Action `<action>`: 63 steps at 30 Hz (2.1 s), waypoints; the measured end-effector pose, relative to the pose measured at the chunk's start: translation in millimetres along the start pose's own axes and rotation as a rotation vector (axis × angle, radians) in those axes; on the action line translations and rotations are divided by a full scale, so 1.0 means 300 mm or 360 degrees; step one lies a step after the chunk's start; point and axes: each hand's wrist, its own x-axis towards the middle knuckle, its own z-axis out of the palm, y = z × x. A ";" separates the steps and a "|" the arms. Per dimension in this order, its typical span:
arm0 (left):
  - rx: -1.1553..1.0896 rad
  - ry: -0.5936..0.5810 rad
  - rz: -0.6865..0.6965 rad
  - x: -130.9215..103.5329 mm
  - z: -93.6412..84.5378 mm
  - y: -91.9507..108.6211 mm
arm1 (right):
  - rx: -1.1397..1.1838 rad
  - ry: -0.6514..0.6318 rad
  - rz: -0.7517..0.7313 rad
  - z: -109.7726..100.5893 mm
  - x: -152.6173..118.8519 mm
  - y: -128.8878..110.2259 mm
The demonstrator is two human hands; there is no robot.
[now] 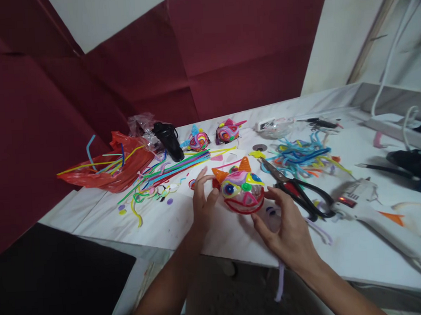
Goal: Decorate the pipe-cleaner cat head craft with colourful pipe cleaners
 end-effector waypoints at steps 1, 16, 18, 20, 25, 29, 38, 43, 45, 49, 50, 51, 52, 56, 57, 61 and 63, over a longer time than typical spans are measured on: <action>-0.0004 0.0133 -0.0086 -0.011 0.013 -0.006 | 0.0013 0.0000 -0.0003 0.001 -0.002 0.002; -0.0935 0.0332 -0.0941 -0.091 0.079 0.071 | 0.1012 -0.0170 0.1005 -0.015 0.024 -0.027; -0.0974 0.0324 -0.0922 -0.104 0.073 0.077 | 0.1011 -0.0210 0.0995 -0.024 0.022 -0.021; -0.1009 0.0317 -0.0899 -0.111 0.070 0.080 | 0.1011 -0.0206 0.0977 -0.029 0.019 -0.014; -0.1007 0.0300 -0.0845 -0.076 0.064 0.065 | 0.0993 -0.0237 0.0943 -0.010 0.051 -0.001; -0.1004 0.0217 -0.0752 0.024 0.059 0.035 | 0.1001 -0.0154 0.0934 0.025 0.149 0.004; -0.0946 0.0034 -0.0868 0.291 0.093 -0.051 | 0.0861 0.0027 0.0947 0.128 0.335 0.100; -0.0849 -0.0016 -0.0921 0.308 0.105 -0.126 | 0.0766 0.0037 0.0966 0.178 0.301 0.150; -0.0826 -0.0018 -0.0935 0.299 0.100 -0.136 | 0.0725 0.0029 0.0952 0.187 0.285 0.152; -0.0821 -0.0030 -0.0916 0.280 0.086 -0.129 | 0.0657 0.0036 0.0919 0.195 0.271 0.142; -0.0815 -0.0029 -0.0910 0.276 0.083 -0.128 | 0.0653 0.0035 0.0907 0.197 0.270 0.140; -0.0806 -0.0023 -0.0906 0.273 0.081 -0.128 | 0.0654 0.0034 0.0896 0.199 0.270 0.139; -0.0797 -0.0013 -0.0900 0.270 0.080 -0.130 | 0.0659 0.0035 0.0888 0.201 0.271 0.139; -0.0806 0.0003 -0.0873 0.262 0.078 -0.148 | 0.0686 0.0039 0.0889 0.204 0.270 0.146; -0.0817 -0.0003 -0.0867 0.262 0.078 -0.151 | 0.0695 0.0036 0.0892 0.203 0.269 0.149; -0.0875 -0.0012 -0.0810 0.261 0.082 -0.158 | 0.0731 0.0017 0.0907 0.195 0.266 0.151; -0.0883 -0.0001 -0.0788 0.260 0.086 -0.158 | 0.0742 0.0007 0.0918 0.192 0.266 0.147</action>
